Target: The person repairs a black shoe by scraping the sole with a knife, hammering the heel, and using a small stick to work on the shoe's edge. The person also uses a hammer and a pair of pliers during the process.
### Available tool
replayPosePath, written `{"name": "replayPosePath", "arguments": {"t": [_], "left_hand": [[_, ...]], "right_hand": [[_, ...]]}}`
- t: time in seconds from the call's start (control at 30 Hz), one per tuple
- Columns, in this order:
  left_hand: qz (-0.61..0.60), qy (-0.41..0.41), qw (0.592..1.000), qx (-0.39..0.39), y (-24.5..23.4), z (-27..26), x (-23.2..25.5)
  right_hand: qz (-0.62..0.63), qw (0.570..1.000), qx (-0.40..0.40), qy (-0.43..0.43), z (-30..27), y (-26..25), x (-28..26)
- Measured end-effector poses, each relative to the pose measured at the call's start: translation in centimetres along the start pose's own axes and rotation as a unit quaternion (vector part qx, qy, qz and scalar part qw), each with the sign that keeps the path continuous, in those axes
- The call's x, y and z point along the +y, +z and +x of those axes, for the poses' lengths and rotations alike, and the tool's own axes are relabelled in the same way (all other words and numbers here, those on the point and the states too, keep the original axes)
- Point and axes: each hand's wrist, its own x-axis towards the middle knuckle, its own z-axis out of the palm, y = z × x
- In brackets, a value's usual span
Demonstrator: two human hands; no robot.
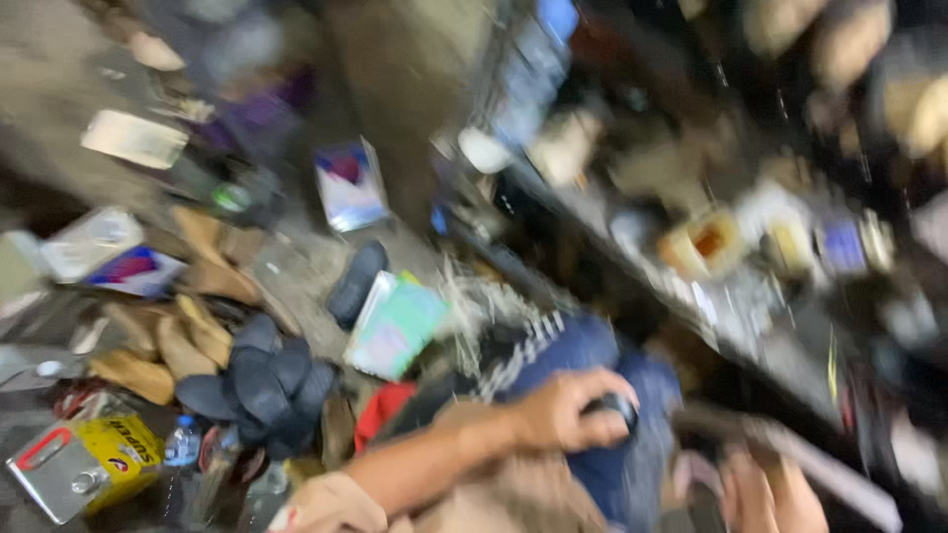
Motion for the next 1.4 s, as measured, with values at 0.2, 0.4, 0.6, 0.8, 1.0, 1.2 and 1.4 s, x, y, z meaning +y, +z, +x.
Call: {"name": "replayPosePath", "arguments": {"t": [0.2, 0.4, 0.6, 0.8, 1.0, 1.2, 1.4], "left_hand": [[0.033, -0.033, 0.998, -0.047, -0.7, -0.1, 0.8], [0.037, 0.011, 0.998, -0.049, -0.4, 0.1, 0.6], [0.047, 0.019, 0.999, 0.003, 0.7, -0.1, -0.4], [0.09, 0.067, 0.992, -0.061, 0.2, 0.3, 1.2], [0.092, 0.094, 0.991, -0.038, 1.7, 0.4, 1.3], [0.115, 0.078, 0.987, -0.079, 1.6, 0.3, 1.1], [0.081, 0.11, 0.988, -0.073, 0.9, 0.0, 1.1]], "right_hand": [[-0.286, 0.741, 0.393, -0.463, -13.2, 13.3, 7.9], [-0.258, 0.726, 0.327, -0.547, -13.8, 13.5, 8.3], [-0.459, 0.638, 0.283, -0.549, -13.8, 14.1, 5.3], [-0.485, 0.629, 0.302, -0.526, -15.6, 13.6, 4.9], [-0.447, 0.631, 0.297, -0.56, -17.0, 14.3, 4.5], [-0.355, 0.786, 0.209, -0.461, -16.4, 13.4, 4.5], [-0.534, 0.649, 0.252, -0.479, -14.3, 12.5, 5.1]]}}
